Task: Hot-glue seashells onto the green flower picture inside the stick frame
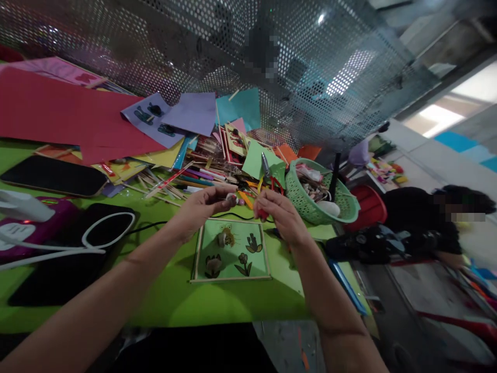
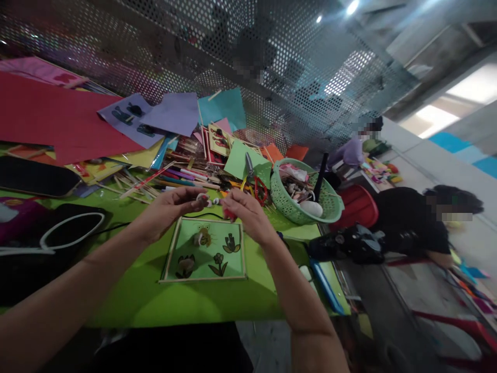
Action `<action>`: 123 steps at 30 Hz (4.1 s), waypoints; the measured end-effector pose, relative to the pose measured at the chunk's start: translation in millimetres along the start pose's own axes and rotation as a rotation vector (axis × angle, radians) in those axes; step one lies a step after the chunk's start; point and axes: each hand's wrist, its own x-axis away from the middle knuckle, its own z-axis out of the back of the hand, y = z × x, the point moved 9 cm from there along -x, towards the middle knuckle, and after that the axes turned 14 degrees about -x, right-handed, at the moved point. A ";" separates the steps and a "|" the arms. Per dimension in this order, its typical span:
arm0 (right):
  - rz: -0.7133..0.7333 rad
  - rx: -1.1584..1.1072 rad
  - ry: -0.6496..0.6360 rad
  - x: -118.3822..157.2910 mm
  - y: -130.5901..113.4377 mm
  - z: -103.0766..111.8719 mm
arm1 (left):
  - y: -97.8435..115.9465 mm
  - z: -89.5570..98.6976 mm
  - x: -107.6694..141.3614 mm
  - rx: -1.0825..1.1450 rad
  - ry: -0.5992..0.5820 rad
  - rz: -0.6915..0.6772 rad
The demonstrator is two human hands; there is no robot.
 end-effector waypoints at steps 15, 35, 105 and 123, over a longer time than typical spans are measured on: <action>-0.422 0.781 0.123 247.2 0.4 83.1 | -5.7 -16.8 4.3 -0.026 -0.039 0.026; 0.370 1.296 -0.094 -16.1 -7.8 -49.8 | -7.3 1.3 -3.2 -0.088 0.054 0.016; 0.469 0.667 0.162 -1.6 -7.2 -25.5 | -12.3 -2.6 0.2 0.058 0.072 0.075; -0.321 0.705 0.661 188.8 76.3 155.4 | -3.1 -2.3 -1.2 0.133 0.184 0.059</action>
